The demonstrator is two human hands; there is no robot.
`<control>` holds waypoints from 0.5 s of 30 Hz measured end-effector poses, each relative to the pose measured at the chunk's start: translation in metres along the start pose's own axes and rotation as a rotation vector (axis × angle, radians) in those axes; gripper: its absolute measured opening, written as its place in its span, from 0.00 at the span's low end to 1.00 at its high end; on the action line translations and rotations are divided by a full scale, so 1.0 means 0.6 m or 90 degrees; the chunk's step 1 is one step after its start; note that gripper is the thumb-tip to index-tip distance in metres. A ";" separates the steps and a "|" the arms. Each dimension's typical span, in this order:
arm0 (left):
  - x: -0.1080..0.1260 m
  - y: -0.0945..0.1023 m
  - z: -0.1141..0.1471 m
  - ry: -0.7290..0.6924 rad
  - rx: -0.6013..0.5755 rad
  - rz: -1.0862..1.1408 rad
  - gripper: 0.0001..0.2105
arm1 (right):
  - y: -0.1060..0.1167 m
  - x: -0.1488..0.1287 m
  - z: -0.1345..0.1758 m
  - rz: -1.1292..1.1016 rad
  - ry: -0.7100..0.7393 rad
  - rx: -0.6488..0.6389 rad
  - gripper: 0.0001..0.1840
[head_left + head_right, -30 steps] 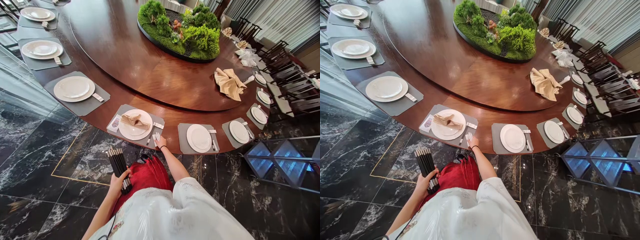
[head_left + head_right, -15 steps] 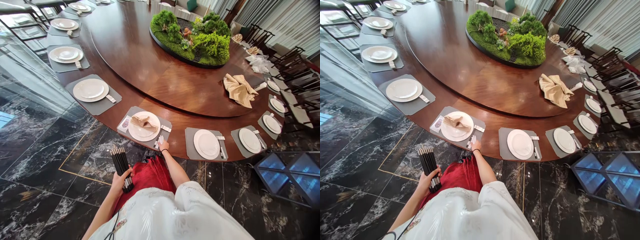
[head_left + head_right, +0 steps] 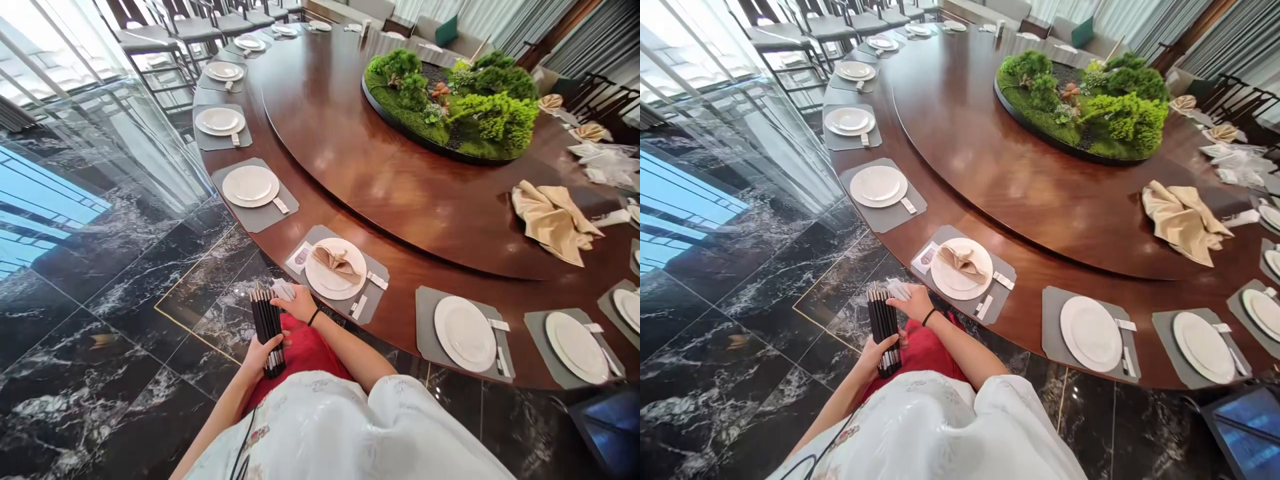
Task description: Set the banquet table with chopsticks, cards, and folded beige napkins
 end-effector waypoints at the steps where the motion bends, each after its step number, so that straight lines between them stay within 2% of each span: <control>1: 0.015 0.009 -0.014 -0.002 -0.003 0.003 0.20 | -0.002 -0.008 -0.025 0.029 0.000 0.010 0.23; 4: 0.075 0.039 -0.066 -0.006 0.002 -0.007 0.20 | -0.011 -0.012 -0.113 0.056 -0.028 0.010 0.19; 8: 0.188 0.075 -0.142 -0.014 0.017 -0.059 0.19 | -0.029 -0.020 -0.245 -0.010 -0.058 -0.009 0.18; 12: 0.301 0.089 -0.206 -0.016 -0.010 -0.112 0.20 | -0.027 -0.060 -0.362 -0.006 0.002 0.026 0.22; 15: 0.357 0.099 -0.252 -0.005 -0.007 -0.105 0.20 | -0.021 -0.069 -0.433 -0.059 -0.022 0.044 0.18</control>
Point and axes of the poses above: each hand's wrist, its own z-axis away from the middle knuckle, its own y-axis out of the back of the hand, x = y × z, the point moved 7 cm from there along -z, towards the middle knuckle, and after that the axes turned 3 degrees about -x, right-handed, at the moved point
